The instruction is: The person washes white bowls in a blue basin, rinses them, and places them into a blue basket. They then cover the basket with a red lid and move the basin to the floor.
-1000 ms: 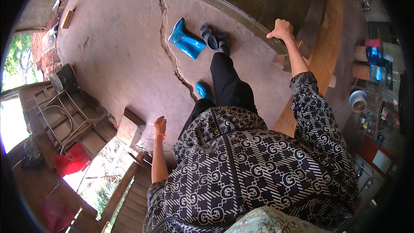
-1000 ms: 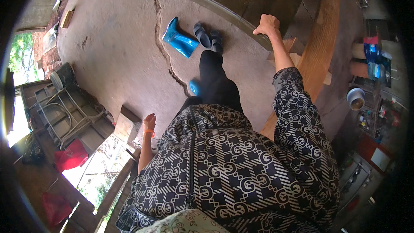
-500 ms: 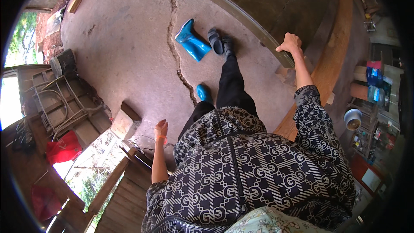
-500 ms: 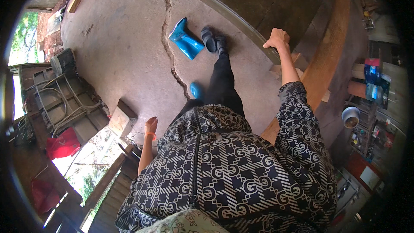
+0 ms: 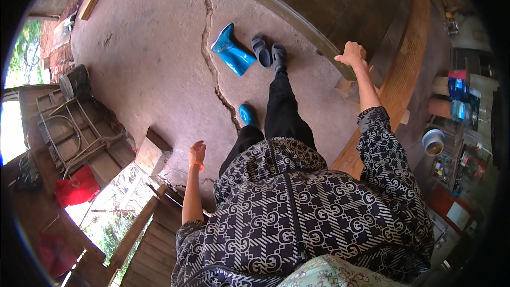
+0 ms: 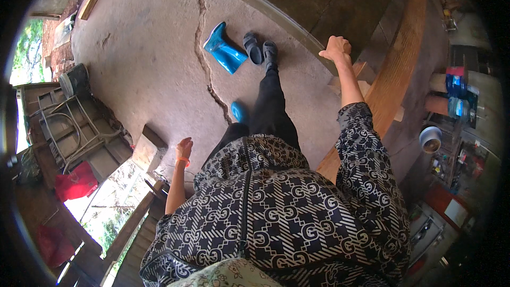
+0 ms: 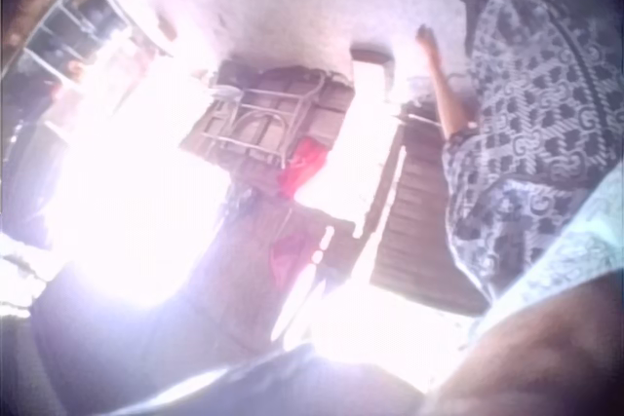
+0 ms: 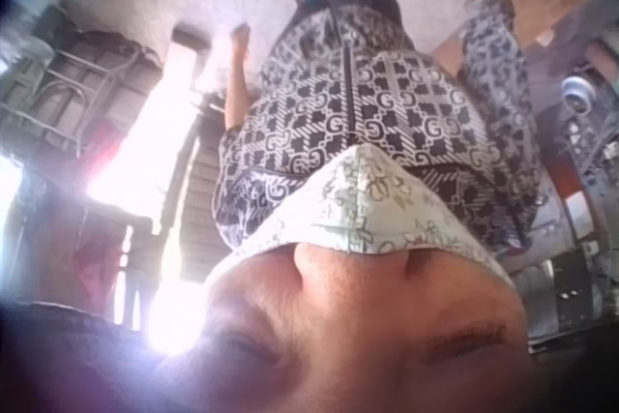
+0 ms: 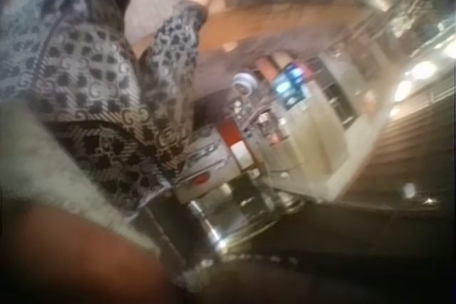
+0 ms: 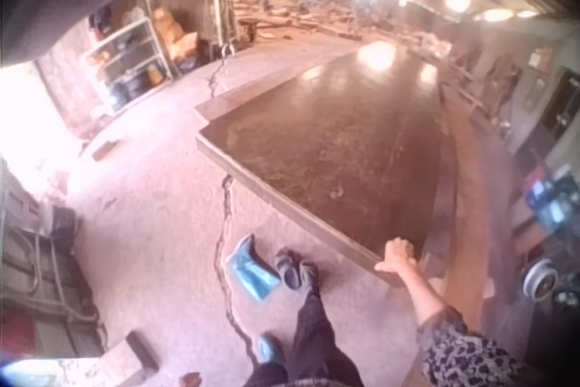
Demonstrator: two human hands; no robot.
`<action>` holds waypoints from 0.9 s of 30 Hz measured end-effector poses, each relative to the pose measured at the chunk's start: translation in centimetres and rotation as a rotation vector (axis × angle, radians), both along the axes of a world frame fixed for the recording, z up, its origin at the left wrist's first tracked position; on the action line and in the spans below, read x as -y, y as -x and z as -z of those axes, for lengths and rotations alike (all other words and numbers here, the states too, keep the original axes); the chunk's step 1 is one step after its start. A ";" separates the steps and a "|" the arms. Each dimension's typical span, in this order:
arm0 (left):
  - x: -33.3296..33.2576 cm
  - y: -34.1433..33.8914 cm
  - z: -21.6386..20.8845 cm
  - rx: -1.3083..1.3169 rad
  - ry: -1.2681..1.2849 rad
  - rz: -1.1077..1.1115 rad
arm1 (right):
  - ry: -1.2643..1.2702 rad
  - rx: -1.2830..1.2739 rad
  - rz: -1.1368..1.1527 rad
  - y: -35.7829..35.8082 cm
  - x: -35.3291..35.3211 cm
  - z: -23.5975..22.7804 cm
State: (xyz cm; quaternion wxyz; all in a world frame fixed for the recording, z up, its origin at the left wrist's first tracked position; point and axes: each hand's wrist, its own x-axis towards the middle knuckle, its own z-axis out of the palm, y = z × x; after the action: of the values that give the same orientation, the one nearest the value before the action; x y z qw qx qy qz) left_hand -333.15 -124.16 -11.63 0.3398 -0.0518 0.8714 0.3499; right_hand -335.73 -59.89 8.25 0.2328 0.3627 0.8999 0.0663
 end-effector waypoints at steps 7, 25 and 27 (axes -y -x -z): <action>1.6 -1.1 0.9 0.064 0.120 0.052 | -0.004 -0.003 0.020 -0.2 -0.1 1.0; -3.9 2.2 1.3 0.086 0.206 0.292 | 0.056 -0.530 -0.045 -5.5 -0.7 2.5; -4.9 3.6 0.4 0.098 0.214 0.245 | 0.056 -0.669 -0.207 -6.8 -1.7 3.3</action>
State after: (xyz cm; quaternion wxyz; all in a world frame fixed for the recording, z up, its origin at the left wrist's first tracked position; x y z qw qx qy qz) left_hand -336.73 -119.24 -12.08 0.4144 0.0020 0.8860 0.2080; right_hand -328.96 -58.14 4.99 -0.0729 0.2649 0.9598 -0.0579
